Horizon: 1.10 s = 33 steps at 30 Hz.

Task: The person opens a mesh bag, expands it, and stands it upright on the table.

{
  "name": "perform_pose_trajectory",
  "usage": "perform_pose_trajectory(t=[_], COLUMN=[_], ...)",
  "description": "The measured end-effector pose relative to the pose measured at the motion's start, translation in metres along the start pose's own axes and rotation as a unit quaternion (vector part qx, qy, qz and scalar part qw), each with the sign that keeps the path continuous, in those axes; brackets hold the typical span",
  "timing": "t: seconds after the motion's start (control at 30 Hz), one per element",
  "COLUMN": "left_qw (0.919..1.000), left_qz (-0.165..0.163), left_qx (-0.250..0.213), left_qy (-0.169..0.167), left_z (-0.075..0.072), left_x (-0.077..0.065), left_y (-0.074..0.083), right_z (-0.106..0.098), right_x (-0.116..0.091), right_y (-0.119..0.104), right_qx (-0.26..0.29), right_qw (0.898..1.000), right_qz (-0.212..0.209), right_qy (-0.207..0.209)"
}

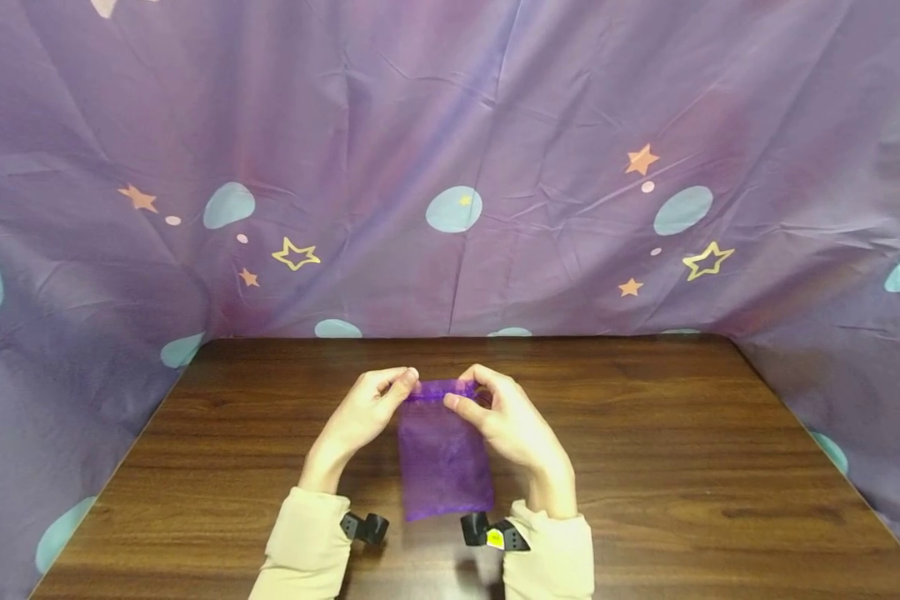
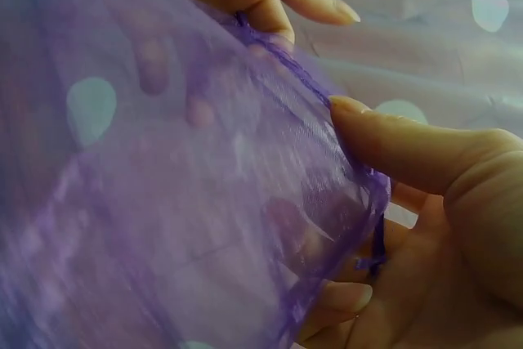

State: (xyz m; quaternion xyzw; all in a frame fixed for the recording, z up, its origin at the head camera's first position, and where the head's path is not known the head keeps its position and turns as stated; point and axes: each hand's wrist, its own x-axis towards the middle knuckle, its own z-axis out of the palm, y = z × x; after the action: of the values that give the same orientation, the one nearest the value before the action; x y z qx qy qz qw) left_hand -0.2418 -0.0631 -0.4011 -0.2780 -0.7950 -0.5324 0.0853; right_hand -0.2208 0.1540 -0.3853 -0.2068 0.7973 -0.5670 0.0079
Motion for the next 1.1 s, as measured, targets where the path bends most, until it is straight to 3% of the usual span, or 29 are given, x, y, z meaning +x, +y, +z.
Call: perform_pose_trajectory(t=[0.43,0.67,0.93,1.1], left_qw=[0.9994,0.9997,0.9982,0.9985], left_qz=[-0.021,-0.019,-0.044,-0.017], left_qx=[-0.025,0.013,0.033,0.044], left_qy=[0.010,0.007,0.026,0.029], left_z=[-0.005,-0.012,-0.019,-0.019], left_x=[-0.003,-0.003,-0.007,-0.006], left_y=[-0.002,0.000,0.000,0.001], right_z=[-0.006,-0.008,-0.006,-0.001], right_x=[-0.002,-0.003,-0.004,-0.002], right_y=[0.004,0.004,0.006,0.001], right_qx=[0.001,-0.021,-0.051,-0.037], right_qw=[1.000,0.999,0.997,0.999], right_qz=[-0.020,-0.040,-0.050,-0.029], right_qy=[-0.010,-0.001,-0.008,-0.008])
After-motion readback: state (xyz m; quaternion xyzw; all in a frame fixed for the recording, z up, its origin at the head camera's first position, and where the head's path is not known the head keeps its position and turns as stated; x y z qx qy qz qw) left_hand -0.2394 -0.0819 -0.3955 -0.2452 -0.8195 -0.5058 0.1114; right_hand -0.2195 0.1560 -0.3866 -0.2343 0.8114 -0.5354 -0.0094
